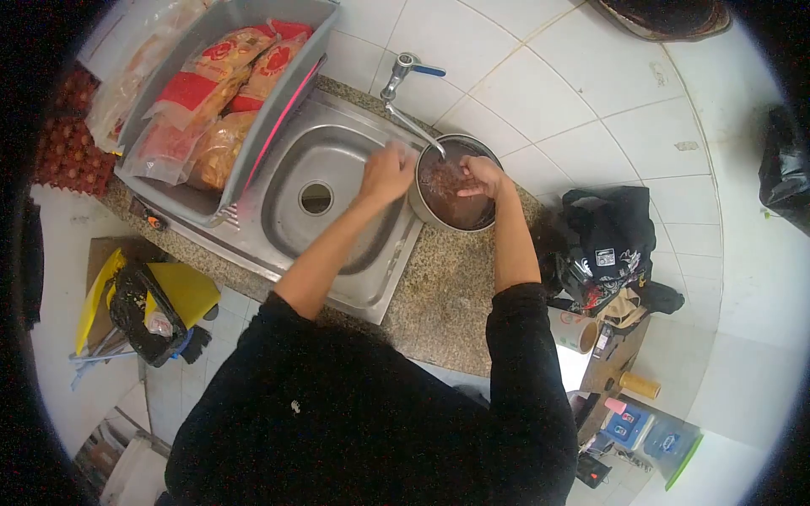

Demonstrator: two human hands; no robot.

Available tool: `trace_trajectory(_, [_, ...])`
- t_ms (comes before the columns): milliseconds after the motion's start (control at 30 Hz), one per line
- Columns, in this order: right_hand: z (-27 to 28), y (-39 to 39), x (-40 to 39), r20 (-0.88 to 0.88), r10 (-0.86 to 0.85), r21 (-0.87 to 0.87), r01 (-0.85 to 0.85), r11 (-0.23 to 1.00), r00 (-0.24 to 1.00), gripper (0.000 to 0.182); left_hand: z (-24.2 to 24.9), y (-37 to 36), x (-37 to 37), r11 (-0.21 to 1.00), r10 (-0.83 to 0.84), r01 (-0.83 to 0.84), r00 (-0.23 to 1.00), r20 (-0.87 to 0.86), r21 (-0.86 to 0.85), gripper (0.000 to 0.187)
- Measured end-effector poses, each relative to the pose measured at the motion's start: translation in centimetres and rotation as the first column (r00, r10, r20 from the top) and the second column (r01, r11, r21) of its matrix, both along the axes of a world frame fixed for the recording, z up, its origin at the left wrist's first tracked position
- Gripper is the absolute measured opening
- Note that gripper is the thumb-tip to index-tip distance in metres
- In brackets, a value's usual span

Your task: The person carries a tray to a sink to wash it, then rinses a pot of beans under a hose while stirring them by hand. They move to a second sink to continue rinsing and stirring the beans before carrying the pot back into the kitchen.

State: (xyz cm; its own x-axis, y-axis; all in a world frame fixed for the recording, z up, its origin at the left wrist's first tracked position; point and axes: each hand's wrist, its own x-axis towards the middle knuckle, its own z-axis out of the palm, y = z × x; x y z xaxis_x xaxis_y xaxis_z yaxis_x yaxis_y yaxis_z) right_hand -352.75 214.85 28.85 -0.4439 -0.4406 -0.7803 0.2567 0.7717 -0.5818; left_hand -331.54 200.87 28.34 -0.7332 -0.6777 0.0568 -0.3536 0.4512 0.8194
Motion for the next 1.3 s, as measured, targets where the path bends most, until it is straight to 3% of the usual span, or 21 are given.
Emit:
trace_trajectory(67, [0.2, 0.1, 0.3, -0.004, 0.003, -0.001, -0.003, 1.0, 1.0, 0.027, 3.3, -3.2, -2.0, 0.997, -0.042, 0.031, 0.986, -0.161, -0.072, 0.037])
trace_trajectory(133, [0.5, 0.1, 0.6, -0.064, -0.003, -0.045, 0.0, 0.999, 0.998, 0.03, 6.4, -5.4, -3.9, 0.951, -0.111, -0.001, 0.932, -0.345, -0.309, 0.046])
trace_trajectory(167, [0.4, 0.2, 0.4, -0.065, -0.001, -0.047, -0.002, 0.999, 0.998, 0.03, 7.6, -6.1, -4.8, 0.951, -0.11, -0.003, 0.932, -0.346, -0.311, 0.046])
trace_trajectory(267, [-0.1, 0.2, -0.4, 0.03, -0.019, -0.004, 0.019, 1.0, 0.999, 0.029, 8.9, -8.1, -7.2, 0.879, -0.248, 0.111, 0.937, -0.245, -0.464, 0.054])
trace_trajectory(333, [0.5, 0.1, 0.2, 0.003, -0.01, 0.011, 0.01, 1.0, 1.0, 0.028, 8.3, -9.1, -8.5, 0.822, -0.297, 0.236, 0.954, -0.037, -0.518, 0.059])
trace_trajectory(367, [0.7, 0.1, 0.3, 0.003, -0.012, 0.01, 0.012, 1.0, 1.0, 0.028, 8.6, -9.5, -8.6, 0.821, -0.299, 0.237, 0.953, -0.037, -0.519, 0.059])
trace_trajectory(433, [1.0, 0.2, 0.5, -0.021, -0.007, -0.001, 0.007, 1.0, 1.0, 0.029, 8.9, -10.1, -8.8, 0.816, -0.363, 0.409, 0.912, 0.189, -0.409, 0.061])
trace_trajectory(867, [0.1, 0.1, 0.5, -0.059, -0.007, -0.009, 0.007, 1.0, 0.998, 0.031, 8.5, -9.6, -8.5, 0.802, -0.34, 0.391, 0.92, 0.193, -0.452, 0.059])
trace_trajectory(967, [0.8, 0.0, 0.7, -0.053, 0.001, 0.009, -0.001, 1.0, 0.999, 0.03, 8.8, -10.3, -7.3, 0.804, -0.342, 0.318, 0.938, 0.046, -0.502, 0.05])
trace_trajectory(1033, [1.2, -0.2, 1.1, -0.035, 0.0, 0.009, 0.0, 1.0, 0.999, 0.03, 11.9, -11.3, -4.7, 0.75, -0.289, 0.439, 0.891, 0.35, -0.495, 0.044])
trace_trajectory(1067, [1.1, -0.2, 1.0, -0.032, -0.002, 0.005, 0.002, 1.0, 0.999, 0.03, 12.7, -12.0, -3.8, 0.747, -0.29, 0.442, 0.889, 0.354, -0.497, 0.044])
trace_trajectory(1167, [0.6, 0.2, 0.4, -0.108, 0.003, 0.021, 0.0, 1.0, 0.994, 0.031, 12.8, -12.3, -2.2, 0.756, -0.33, 0.457, 0.884, 0.33, -0.469, 0.048])
trace_trajectory(1233, [0.9, 0.2, -0.2, -0.364, 0.232, 0.221, -0.158, 0.962, 0.902, 0.033, 11.6, -10.9, -1.6, 0.733, -0.359, 0.271, 0.933, -0.017, -0.624, 0.042])
trace_trajectory(1267, [0.8, 0.4, -0.5, -0.367, 0.227, 0.217, -0.154, 0.964, 0.902, 0.033, 11.0, -10.1, -1.1, 0.729, -0.363, 0.273, 0.932, -0.016, -0.628, 0.042])
trace_trajectory(1300, [0.3, 0.8, -0.7, -0.572, 0.353, 0.267, -0.238, 0.934, 0.741, 0.036, 10.2, -8.9, -0.5, 0.851, -0.336, 0.218, 0.925, -0.177, -0.477, 0.039])
